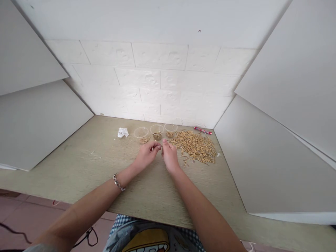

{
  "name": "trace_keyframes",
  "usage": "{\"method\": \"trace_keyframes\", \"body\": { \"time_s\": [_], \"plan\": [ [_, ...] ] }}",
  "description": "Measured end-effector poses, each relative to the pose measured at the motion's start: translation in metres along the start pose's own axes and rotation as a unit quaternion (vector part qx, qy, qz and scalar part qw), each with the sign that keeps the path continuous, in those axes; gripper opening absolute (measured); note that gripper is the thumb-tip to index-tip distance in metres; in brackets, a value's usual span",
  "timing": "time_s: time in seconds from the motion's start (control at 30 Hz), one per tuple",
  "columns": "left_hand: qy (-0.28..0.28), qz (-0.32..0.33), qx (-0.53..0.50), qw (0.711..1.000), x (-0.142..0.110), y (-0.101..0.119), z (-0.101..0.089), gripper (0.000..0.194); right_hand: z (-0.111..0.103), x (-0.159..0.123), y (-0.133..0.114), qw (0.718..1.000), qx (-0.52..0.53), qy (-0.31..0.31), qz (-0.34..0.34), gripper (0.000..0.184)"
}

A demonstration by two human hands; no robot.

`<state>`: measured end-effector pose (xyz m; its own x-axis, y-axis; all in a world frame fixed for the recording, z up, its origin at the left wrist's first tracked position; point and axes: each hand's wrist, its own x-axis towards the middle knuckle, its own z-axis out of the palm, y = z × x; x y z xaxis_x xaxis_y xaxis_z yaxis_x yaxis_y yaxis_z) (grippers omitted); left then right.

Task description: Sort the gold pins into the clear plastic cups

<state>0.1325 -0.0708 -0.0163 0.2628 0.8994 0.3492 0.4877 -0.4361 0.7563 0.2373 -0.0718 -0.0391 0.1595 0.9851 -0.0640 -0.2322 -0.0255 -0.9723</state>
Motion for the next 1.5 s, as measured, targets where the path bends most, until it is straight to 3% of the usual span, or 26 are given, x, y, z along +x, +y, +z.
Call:
{"method": "trace_keyframes", "body": {
  "time_s": [0.6,0.77,0.93,1.07,1.27,1.5],
  "plan": [
    [0.016,-0.009,-0.003,1.000,0.000,0.002,0.000,0.014,-0.003,0.000,0.003,0.999,-0.023,0.017,-0.014,0.051],
    [-0.010,-0.048,-0.093,0.994,0.004,-0.002,0.000,0.015,-0.002,-0.002,-0.003,0.999,0.019,-0.013,0.023,0.048],
    [-0.057,-0.089,-0.214,0.971,0.009,-0.003,0.000,0.014,-0.003,-0.002,-0.005,0.998,0.032,-0.035,0.034,0.047],
    [-0.071,-0.103,-0.249,0.961,0.010,-0.001,-0.001,0.013,-0.004,-0.002,-0.004,0.998,0.036,-0.045,0.035,0.048],
    [-0.063,-0.087,-0.213,0.971,0.009,-0.002,-0.001,0.013,-0.005,-0.001,-0.004,0.997,0.046,-0.050,0.032,0.048],
    [-0.031,-0.032,-0.090,0.995,0.005,-0.004,-0.002,0.014,-0.004,-0.002,-0.005,0.998,0.044,-0.045,0.023,0.047]
  ]
}}
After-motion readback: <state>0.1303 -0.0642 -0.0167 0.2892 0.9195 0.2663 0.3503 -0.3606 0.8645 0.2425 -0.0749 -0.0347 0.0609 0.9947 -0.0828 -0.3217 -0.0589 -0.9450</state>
